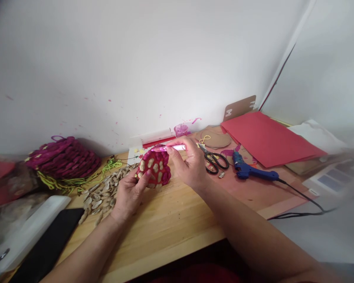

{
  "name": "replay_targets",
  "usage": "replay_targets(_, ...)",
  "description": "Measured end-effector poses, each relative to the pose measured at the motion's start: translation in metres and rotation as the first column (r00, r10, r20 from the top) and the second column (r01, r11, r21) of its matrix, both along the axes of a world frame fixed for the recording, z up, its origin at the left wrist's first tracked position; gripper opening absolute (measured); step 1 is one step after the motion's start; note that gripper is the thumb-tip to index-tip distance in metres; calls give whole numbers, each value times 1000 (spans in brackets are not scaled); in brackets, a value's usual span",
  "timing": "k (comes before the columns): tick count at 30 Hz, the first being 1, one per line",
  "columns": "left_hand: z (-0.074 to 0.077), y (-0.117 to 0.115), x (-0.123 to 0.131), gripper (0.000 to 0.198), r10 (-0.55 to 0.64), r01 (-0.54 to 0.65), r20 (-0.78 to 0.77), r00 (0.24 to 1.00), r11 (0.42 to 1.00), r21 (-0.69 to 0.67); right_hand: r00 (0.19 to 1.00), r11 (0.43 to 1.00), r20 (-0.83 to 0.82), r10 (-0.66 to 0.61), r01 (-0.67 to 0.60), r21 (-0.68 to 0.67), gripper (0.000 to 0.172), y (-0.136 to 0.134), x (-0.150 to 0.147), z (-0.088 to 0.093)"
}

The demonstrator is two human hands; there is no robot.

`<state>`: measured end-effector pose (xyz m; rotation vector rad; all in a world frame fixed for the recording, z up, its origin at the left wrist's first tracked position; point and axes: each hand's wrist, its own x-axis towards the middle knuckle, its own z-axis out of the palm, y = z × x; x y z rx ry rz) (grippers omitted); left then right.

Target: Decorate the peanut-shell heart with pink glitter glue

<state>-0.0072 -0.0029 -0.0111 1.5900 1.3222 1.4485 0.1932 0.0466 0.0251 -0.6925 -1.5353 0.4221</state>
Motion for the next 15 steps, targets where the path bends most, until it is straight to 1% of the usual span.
replay_targets(3, -2, 1, -2, 26, 12, -10, -58, 998, 999, 38, 999, 999, 15, 34, -34, 23, 6, -1, 0, 0)
replay_targets(8, -6, 2, -4, 30, 4, 4, -117, 993, 998, 70, 1000, 999, 6, -15, 15, 28, 7, -3, 1, 2)
replay_targets(11, -6, 2, -4, 31, -16, 25, -113, 993, 997, 75, 999, 999, 25, 23, -24, 25, 7, -5, 1, 3)
replay_targets(13, -5, 3, -3, 31, -2, 9, -96, 995, 997, 71, 999, 1000, 40, 12, -12, 6, 7, -4, 1, 2)
replay_targets(15, -4, 3, -3, 31, 18, -17, -40, 999, 999, 30, 1000, 999, 6, -12, 13, -40, 10, -1, 2, 0)
